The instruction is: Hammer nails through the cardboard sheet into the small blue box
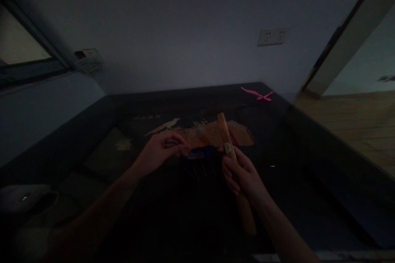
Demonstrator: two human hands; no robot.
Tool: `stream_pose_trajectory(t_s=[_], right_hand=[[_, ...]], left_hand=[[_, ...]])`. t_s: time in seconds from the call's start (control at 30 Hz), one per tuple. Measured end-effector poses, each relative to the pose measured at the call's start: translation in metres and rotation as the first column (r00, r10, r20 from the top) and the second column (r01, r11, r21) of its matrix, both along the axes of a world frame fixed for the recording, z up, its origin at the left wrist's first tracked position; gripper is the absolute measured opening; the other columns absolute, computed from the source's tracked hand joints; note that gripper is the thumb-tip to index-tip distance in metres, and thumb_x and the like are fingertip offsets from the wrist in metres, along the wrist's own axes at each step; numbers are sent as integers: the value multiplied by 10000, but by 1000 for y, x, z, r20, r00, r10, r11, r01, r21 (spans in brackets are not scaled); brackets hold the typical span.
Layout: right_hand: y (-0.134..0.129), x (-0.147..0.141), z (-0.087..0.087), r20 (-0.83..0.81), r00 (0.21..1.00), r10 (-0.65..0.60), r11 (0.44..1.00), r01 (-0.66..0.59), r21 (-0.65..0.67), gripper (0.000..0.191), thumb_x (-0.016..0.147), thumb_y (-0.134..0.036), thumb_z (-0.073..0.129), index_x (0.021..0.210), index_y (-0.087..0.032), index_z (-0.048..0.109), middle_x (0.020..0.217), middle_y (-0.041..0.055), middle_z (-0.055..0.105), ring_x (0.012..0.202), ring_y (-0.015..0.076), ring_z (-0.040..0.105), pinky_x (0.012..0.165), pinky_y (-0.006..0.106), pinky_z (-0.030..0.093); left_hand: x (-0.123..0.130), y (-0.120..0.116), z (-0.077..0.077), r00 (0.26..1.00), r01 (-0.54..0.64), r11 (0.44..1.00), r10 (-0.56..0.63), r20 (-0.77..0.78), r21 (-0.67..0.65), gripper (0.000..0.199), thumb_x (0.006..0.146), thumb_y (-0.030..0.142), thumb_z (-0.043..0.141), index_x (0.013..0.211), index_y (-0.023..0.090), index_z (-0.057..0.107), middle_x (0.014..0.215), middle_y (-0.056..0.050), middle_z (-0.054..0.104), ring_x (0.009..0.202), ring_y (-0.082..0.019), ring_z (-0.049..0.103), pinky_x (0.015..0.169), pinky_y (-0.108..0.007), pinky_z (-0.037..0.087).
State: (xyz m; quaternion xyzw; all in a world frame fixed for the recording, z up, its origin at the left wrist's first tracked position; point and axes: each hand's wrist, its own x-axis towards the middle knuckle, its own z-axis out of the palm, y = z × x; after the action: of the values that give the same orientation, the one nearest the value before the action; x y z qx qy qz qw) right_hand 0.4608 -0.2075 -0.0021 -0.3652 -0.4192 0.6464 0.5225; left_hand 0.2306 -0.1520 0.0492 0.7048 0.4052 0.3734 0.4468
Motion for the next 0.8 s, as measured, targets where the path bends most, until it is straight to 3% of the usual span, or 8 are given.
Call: stream_pose_trajectory(t_s=[0.1, 0.27, 0.43, 0.63, 0.8], right_hand=[[-1, 0, 0, 0, 1000, -4, 1000, 4, -15, 289, 823, -353, 617, 1066, -239, 510, 557, -90, 450, 284, 6, 275, 250, 106, 257], [-2, -1, 3, 32, 999, -12, 999, 13, -30, 294, 812, -369, 619, 1059, -241, 523, 551, -92, 442, 284, 7, 277, 249, 107, 256], [-3, -2, 4, 40, 999, -22, 1000, 23, -17, 288, 808, -368, 622, 1047, -238, 528, 554, -92, 441, 281, 6, 276, 246, 110, 250], [-3, -2, 3, 8, 1000, -14, 1000, 14, -23, 290, 812, -352, 628, 1054, -235, 520, 555, -91, 443, 282, 4, 282, 247, 108, 259], [-3, -1, 3, -1, 1000, -9, 1000, 9, -23, 289, 816, -351, 623, 1056, -231, 515, 550, -94, 441, 282, 4, 282, 248, 106, 260]], left_hand=[[0, 1, -2, 1000, -28, 999, 28, 10, 34, 130, 791, 236, 614, 895, 158, 617, 792, -36, 692, 670, -144, 671, 599, -240, 552], [1, 4, -2, 992, -124, 983, 124, 5, 133, 164, 746, 247, 664, 891, 174, 641, 877, -32, 699, 808, -159, 676, 744, -267, 566], [-1, 5, -2, 987, -160, 980, 158, 24, 122, 244, 730, 245, 685, 958, 185, 623, 802, -12, 694, 758, -154, 685, 702, -253, 574], [0, 6, -2, 990, -121, 990, 114, 79, 79, 367, 676, 209, 725, 1021, 170, 607, 812, -22, 714, 781, -169, 688, 735, -283, 577], [-3, 7, -2, 984, -143, 988, 136, 112, 58, 331, 652, 239, 736, 961, 157, 653, 987, -69, 703, 850, -188, 680, 754, -319, 576]])
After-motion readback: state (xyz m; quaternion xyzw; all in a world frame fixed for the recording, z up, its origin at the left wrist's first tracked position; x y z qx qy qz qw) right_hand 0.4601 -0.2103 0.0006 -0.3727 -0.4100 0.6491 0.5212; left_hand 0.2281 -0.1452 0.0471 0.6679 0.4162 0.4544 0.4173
